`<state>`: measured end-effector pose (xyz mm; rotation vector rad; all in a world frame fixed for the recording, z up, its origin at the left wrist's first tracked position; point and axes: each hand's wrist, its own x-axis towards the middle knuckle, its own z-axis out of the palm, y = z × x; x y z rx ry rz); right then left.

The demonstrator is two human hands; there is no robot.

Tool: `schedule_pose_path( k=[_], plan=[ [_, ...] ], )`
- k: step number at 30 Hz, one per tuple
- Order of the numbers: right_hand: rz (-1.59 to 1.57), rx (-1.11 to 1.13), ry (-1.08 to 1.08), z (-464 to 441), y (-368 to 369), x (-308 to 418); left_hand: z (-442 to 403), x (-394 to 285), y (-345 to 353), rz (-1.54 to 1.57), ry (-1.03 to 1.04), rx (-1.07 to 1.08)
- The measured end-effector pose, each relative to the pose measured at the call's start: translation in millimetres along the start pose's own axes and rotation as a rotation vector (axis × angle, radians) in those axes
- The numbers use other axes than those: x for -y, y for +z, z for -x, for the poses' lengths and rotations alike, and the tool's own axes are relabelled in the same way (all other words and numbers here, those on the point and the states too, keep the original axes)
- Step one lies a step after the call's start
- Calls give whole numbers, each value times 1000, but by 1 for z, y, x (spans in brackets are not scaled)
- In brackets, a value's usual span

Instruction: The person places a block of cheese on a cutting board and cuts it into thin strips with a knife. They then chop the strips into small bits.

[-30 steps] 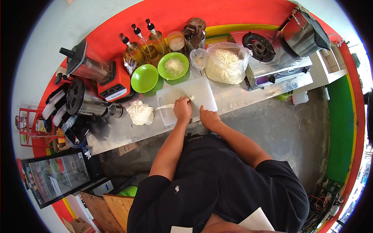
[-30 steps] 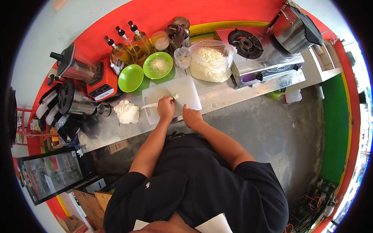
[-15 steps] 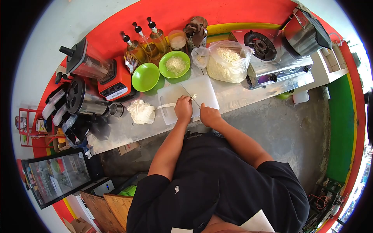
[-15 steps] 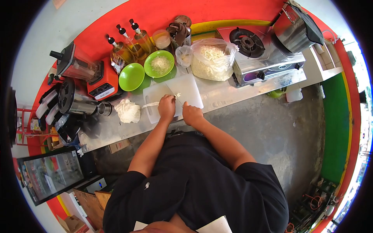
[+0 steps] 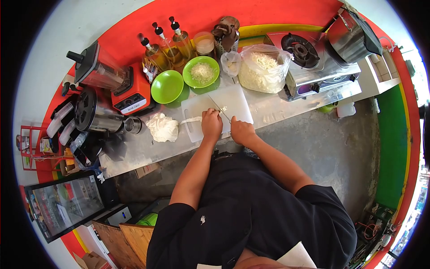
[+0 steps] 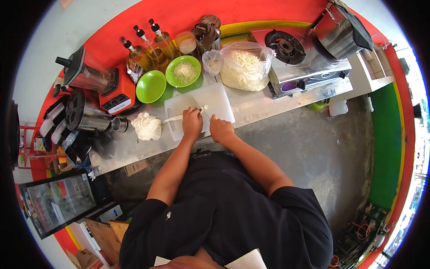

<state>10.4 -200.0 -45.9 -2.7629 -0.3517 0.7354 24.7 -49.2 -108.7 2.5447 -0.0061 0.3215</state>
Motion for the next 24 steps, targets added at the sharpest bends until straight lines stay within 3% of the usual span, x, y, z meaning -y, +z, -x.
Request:
schedule_pose_path(
  k=[4,6,18,24],
  plan=[
    [-34,-17,4,-2,18,-1,0,-1,0,-34,26,-49],
    [-29,-22,9,-1,17,0,-2,0,2,65,-86,16],
    [63,-78,-10,-4,19,0,-1,4,0,1,-66,54],
    [-2,1,36,-2,22,1,-1,6,3,67,-16,-50]
  ],
)
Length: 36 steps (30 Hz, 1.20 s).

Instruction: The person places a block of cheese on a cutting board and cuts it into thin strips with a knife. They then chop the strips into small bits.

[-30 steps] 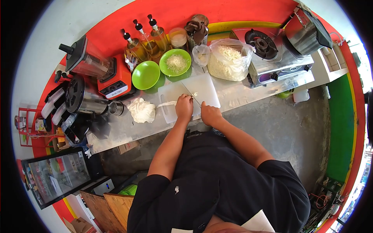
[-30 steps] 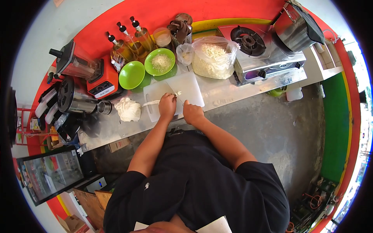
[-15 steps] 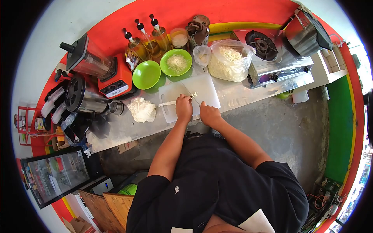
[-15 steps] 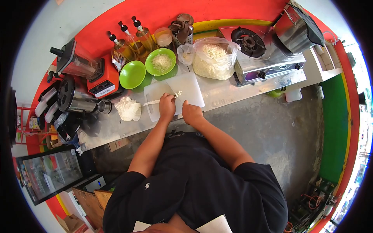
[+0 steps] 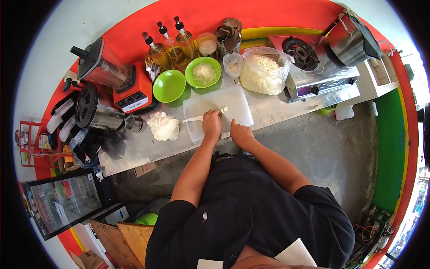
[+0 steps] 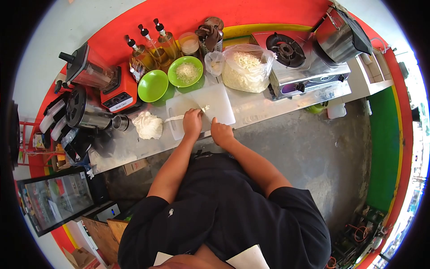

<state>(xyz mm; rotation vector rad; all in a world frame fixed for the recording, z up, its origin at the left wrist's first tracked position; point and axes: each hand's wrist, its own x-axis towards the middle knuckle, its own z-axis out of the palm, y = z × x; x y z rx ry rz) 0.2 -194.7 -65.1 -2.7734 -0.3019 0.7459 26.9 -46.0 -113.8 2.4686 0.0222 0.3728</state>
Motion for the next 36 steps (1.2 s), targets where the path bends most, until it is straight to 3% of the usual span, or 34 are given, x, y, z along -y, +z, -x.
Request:
schedule_pose_path(
  k=[3,21,36],
  plan=[
    [-4,-40,-26,-4,-6,1,-1,1,-1,-62,-45,132],
    [88,-58,-50,-10,9,4,-5,0,-1,126,-88,12],
    [144,-94,-89,-9,-3,6,-12,6,2,130,-189,91]
  ],
)
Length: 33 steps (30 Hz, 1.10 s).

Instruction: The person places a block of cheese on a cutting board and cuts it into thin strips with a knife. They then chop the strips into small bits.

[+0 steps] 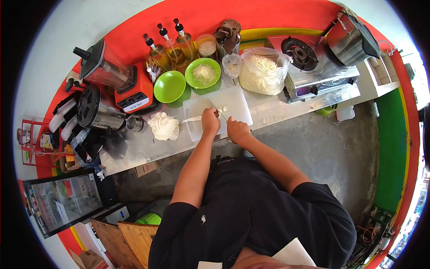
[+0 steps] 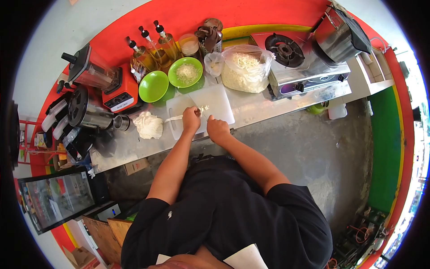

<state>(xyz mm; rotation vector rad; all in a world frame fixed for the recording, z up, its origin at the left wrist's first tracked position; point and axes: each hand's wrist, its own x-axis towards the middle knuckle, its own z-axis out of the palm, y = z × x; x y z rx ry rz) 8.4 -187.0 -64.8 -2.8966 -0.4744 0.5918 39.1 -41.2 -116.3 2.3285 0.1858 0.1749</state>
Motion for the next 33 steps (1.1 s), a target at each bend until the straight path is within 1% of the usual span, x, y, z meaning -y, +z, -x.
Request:
schedule_pose_path(
  k=[4,7,9,10,13,15,19,22,24,28,30,31,33],
  plan=[
    [-27,-36,10,10,6,4,2,0,2,10,-15,-26],
    [-108,22,74,9,10,3,1,-1,2,45,-47,-17],
    [-86,4,6,6,8,-2,2,-2,1,39,-61,10],
    [-85,6,6,4,8,-3,3,-2,1,40,-63,12],
    [1,-56,-31,5,8,0,3,-2,1,5,-14,-29],
    [-42,-18,10,8,10,2,3,-1,1,-4,-35,-14],
    [-45,-5,9,6,16,-1,3,0,2,31,-40,-10],
    [-5,7,-20,7,3,1,2,2,2,-16,-8,-63],
    [-72,50,27,12,-4,3,-1,3,1,-7,-70,21],
    [-89,71,53,17,8,3,-2,1,1,-17,-71,25],
    [-79,22,26,14,11,3,1,-1,1,111,-94,7],
    [-81,28,30,13,9,3,2,-1,1,111,-97,14],
    [-37,27,14,8,0,4,0,1,0,15,-18,-15]
  ],
)
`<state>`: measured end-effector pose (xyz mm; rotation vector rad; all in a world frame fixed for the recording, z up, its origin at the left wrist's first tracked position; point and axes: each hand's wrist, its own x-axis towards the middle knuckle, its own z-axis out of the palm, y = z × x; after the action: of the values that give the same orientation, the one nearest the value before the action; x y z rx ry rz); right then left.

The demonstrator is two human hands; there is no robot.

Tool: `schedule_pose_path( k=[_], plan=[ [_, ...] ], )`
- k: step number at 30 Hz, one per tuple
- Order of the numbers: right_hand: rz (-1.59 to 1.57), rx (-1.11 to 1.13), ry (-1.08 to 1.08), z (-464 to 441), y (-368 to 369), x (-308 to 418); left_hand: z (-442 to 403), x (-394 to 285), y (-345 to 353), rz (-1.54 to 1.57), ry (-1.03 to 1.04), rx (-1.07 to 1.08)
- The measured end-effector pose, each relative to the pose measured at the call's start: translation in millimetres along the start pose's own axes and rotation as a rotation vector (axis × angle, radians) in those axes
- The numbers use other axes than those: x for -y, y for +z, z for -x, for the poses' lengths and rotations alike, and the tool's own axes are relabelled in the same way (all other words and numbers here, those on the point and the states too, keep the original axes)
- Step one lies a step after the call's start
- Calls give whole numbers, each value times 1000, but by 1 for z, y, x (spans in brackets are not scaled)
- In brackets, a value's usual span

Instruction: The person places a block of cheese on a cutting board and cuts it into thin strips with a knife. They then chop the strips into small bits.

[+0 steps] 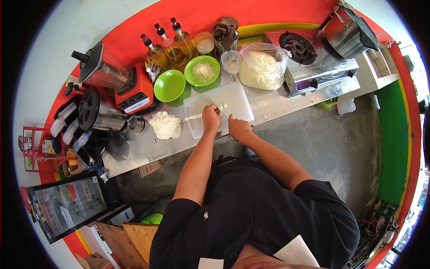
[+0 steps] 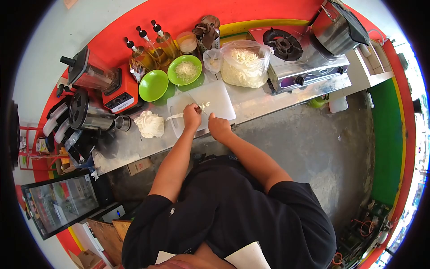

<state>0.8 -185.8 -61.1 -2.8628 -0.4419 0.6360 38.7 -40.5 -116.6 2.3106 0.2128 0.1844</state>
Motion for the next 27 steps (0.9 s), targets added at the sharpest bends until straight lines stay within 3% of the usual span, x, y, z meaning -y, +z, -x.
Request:
schedule_pose_path(
  k=[9,16,21,27],
  plan=[
    [-106,-5,57,-1,13,5,1,7,5,55,0,-18],
    [14,-19,18,0,-1,4,2,9,7,97,-22,-55],
    [-117,-11,82,3,10,10,2,11,8,79,50,-81],
    [0,5,10,-5,-11,7,5,7,3,70,77,-74]
  ],
)
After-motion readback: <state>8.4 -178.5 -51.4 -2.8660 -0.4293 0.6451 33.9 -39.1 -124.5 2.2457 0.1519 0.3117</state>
